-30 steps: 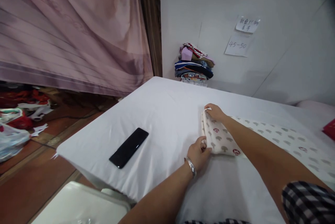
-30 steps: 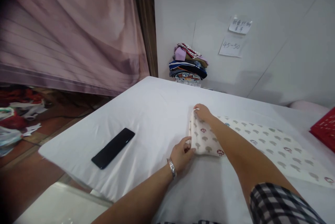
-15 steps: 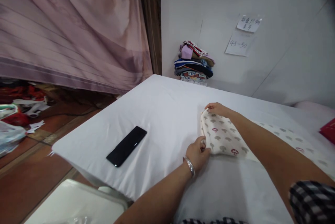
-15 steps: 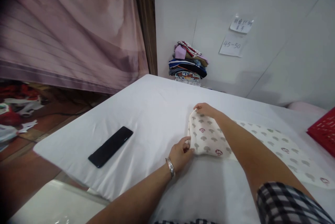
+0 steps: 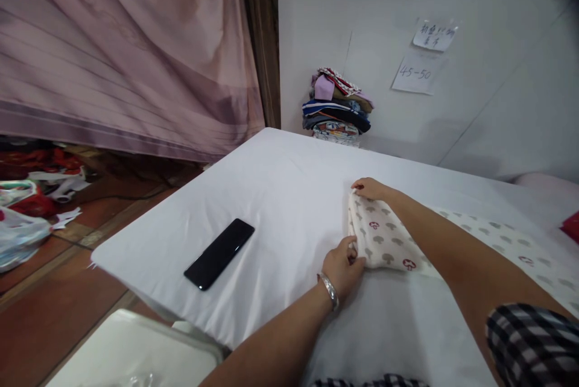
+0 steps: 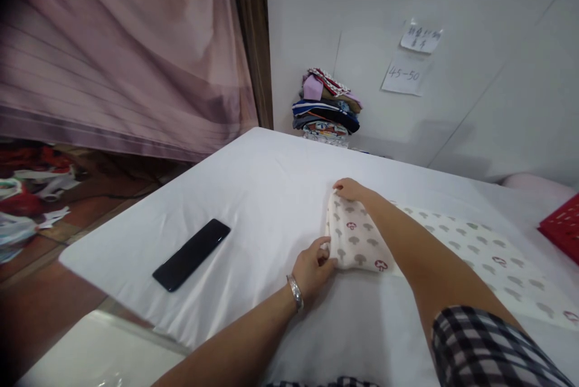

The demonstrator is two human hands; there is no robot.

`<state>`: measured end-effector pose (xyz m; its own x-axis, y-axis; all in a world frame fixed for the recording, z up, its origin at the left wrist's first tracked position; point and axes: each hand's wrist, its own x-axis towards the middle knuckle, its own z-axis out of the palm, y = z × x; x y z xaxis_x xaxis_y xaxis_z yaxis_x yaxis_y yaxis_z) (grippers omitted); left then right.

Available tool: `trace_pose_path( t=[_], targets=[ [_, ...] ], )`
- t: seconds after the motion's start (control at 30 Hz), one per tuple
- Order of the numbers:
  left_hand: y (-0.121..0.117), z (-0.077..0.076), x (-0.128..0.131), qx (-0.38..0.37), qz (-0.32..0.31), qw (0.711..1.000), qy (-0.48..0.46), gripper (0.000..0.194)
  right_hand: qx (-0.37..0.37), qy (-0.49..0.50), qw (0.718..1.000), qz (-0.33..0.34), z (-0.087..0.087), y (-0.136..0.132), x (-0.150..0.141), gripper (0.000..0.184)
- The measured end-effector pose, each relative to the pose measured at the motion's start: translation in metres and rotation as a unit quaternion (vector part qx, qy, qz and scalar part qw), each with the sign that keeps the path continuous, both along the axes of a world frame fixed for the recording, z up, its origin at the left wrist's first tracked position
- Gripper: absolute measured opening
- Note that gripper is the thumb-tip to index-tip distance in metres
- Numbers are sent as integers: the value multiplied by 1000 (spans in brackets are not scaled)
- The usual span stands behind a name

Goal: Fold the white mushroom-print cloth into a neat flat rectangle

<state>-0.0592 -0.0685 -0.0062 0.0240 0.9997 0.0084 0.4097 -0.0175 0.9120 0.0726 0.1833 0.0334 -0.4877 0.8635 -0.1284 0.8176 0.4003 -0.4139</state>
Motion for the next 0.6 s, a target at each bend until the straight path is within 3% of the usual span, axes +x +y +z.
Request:
trace_pose_path(
  t=[0.17,0.4,0.6],
  targets=[
    [0,-1,0,3,-5,1000,-8,46,27,25,999,-27,11,-9,18,24],
    [0,1,1,-21,11,999,-24,55,30,188,978,-88,25,-18,41,32],
    [0,3,1,-29,-9,999,16,47,21,56,998,-35,15,-7,18,34]
  ],
)
